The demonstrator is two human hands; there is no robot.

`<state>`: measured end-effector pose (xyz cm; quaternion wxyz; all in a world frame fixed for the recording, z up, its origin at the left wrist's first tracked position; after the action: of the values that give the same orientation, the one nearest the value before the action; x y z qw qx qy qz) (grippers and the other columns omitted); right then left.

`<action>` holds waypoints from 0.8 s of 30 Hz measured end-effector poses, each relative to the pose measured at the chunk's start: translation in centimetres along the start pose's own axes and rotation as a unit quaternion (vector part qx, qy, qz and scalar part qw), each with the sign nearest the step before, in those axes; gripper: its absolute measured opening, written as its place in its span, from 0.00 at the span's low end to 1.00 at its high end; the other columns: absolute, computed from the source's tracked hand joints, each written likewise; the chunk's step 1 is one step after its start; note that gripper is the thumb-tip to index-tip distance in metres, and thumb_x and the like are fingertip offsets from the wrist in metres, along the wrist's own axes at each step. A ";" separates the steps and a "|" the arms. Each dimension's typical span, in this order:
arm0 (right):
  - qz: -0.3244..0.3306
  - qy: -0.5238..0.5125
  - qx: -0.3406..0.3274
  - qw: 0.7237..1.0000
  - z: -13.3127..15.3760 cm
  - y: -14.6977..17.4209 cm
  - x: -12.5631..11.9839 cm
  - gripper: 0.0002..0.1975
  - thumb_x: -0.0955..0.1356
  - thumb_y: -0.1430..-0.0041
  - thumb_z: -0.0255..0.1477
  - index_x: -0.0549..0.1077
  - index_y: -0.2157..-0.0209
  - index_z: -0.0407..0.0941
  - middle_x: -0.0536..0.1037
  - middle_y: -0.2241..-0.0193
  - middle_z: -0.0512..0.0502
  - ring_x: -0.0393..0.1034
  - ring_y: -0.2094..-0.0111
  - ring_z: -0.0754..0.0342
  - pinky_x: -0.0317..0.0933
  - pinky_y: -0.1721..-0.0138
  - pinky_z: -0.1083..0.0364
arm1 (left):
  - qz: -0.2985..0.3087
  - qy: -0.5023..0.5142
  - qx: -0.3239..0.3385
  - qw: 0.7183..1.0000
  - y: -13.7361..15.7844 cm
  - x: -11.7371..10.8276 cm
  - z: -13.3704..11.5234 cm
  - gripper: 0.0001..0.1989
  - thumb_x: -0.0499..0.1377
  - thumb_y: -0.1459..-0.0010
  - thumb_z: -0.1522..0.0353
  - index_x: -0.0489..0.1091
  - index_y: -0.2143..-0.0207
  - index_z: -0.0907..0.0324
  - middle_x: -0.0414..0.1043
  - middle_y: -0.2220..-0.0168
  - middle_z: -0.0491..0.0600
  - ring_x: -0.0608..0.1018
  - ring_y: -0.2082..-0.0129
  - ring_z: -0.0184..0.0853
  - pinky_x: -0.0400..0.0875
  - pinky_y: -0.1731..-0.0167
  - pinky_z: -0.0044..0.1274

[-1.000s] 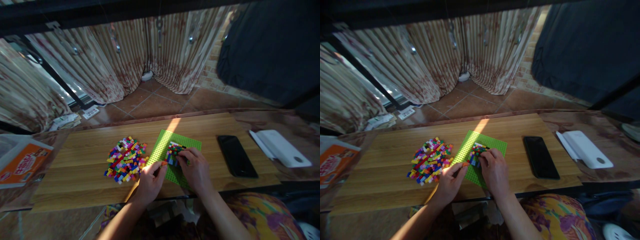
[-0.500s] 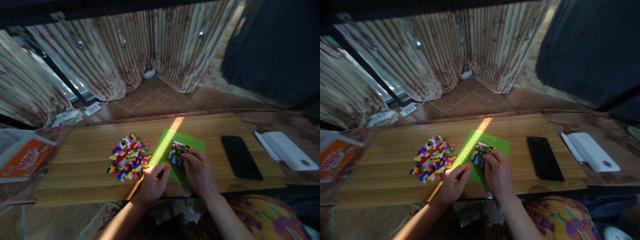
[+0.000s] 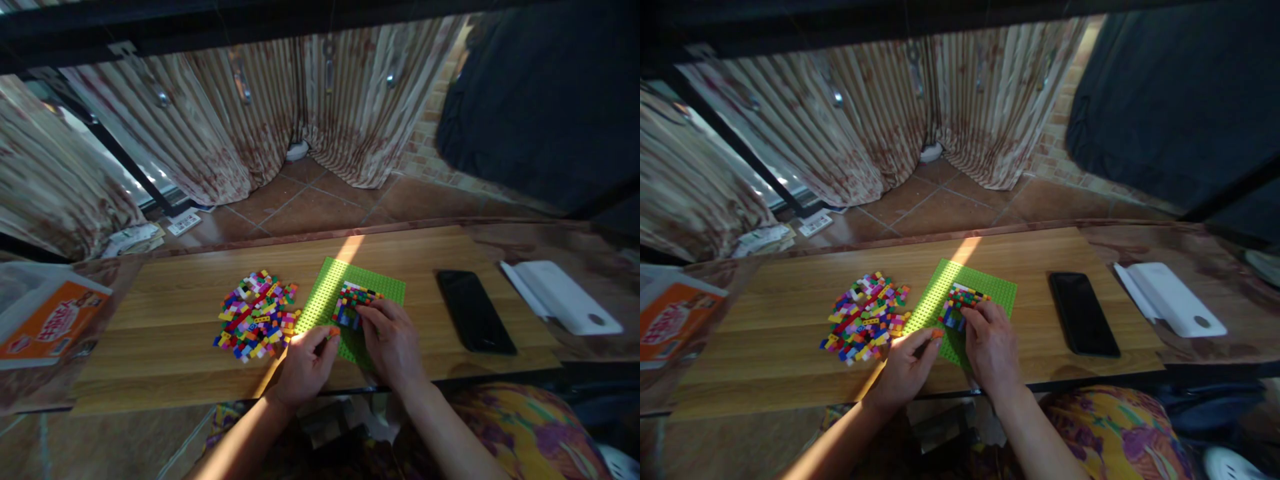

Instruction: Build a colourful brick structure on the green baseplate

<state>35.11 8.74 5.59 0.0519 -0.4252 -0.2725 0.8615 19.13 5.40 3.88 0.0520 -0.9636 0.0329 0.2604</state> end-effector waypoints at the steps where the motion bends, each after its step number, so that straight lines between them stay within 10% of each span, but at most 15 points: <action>1: -0.007 -0.011 0.007 1.000 -0.1 0.0 -0.1 0.10 0.63 0.37 0.26 0.78 0.64 0.45 0.75 0.65 0.44 0.70 0.61 0.52 0.68 0.60 0.53 | 0.000 -0.001 0.000 1.000 0.0 0.0 0.0 0.10 0.54 0.38 0.66 0.73 0.68 0.59 0.72 0.74 0.44 0.72 0.74 0.29 0.65 0.73 0.19; 24: -0.019 0.013 -0.013 1.000 -0.5 0.7 -0.1 0.12 0.62 0.37 0.25 0.77 0.64 0.44 0.76 0.63 0.42 0.72 0.62 0.52 0.69 0.60 0.53 | 0.006 0.004 -0.002 1.000 -0.1 0.1 0.2 0.09 0.54 0.37 0.66 0.73 0.65 0.58 0.73 0.72 0.44 0.74 0.72 0.29 0.66 0.70 0.19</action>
<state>35.62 8.37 5.08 0.0663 -0.4317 -0.2906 0.8513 19.11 5.55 3.72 0.0486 -0.9646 0.0382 0.2565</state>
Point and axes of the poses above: each hand's wrist, its own y-axis away from the middle knuckle, its own x-axis out of the palm, z = x × y, the point moved 5 cm from there along -y, towards the middle knuckle
